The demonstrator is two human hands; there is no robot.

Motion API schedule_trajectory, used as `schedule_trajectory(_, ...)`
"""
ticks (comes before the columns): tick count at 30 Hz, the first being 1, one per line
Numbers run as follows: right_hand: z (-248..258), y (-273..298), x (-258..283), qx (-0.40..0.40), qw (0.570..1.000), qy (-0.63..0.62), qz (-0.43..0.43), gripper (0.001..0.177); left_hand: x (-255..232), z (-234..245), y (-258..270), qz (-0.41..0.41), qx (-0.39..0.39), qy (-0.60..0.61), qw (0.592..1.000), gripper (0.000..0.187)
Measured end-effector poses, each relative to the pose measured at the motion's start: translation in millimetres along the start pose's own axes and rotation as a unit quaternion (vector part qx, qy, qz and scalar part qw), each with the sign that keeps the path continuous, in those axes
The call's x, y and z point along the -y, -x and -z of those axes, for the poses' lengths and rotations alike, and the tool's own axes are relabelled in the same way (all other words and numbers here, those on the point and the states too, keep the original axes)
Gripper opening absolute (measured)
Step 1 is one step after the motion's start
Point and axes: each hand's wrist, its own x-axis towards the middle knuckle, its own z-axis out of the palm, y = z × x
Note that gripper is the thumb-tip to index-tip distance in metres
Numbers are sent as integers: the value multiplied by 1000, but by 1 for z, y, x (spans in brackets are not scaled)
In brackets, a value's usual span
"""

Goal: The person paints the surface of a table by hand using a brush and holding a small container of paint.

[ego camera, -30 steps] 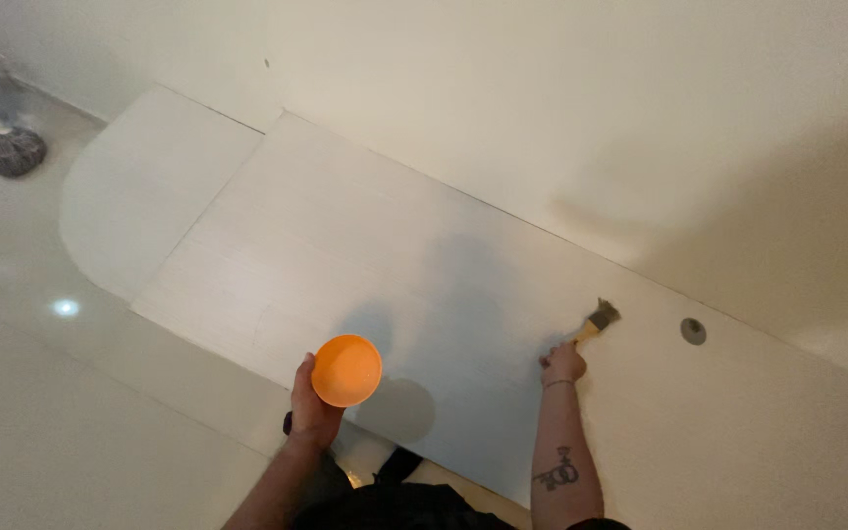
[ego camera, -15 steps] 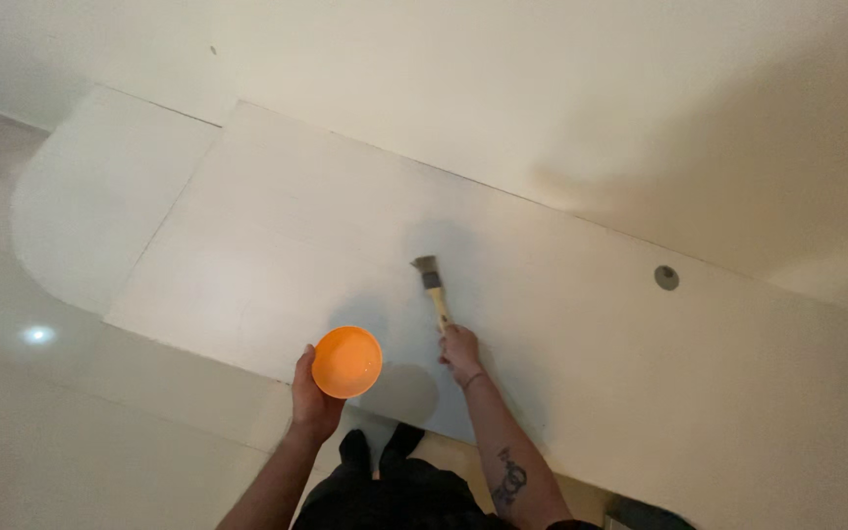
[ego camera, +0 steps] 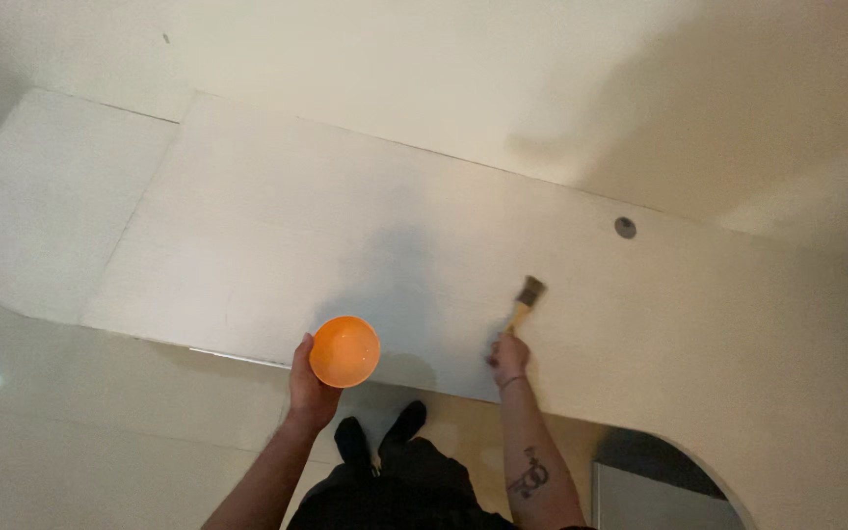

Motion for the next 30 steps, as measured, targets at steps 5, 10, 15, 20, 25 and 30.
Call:
schedule_trajectory(5,-42,34,-67,143,978,149,-30,28,11,-17,9,23,7,-2,1000,58)
schedule_trajectory(10,-8,20,-49,145,969,197,34,35,29,-32,7,21,31,-23,999,58)
schedule_trajectory(15,79,-19,28,-28,981,179,66,33,56,-54,7,17,36,-16,999,56)
schedule_trajectory(20,181,-65,93,-129,986,93,42,43,115,-86,11,4,-2,-12,1000,55)
schedule_trajectory(25,227,-103,104,-133,989,57,37,31,177,-121,18,-21,-6,-3,1000,56)
schedule_trajectory(30,212,-106,57,82,992,95,32,22,217,-147,26,-17,10,-10,1000,59)
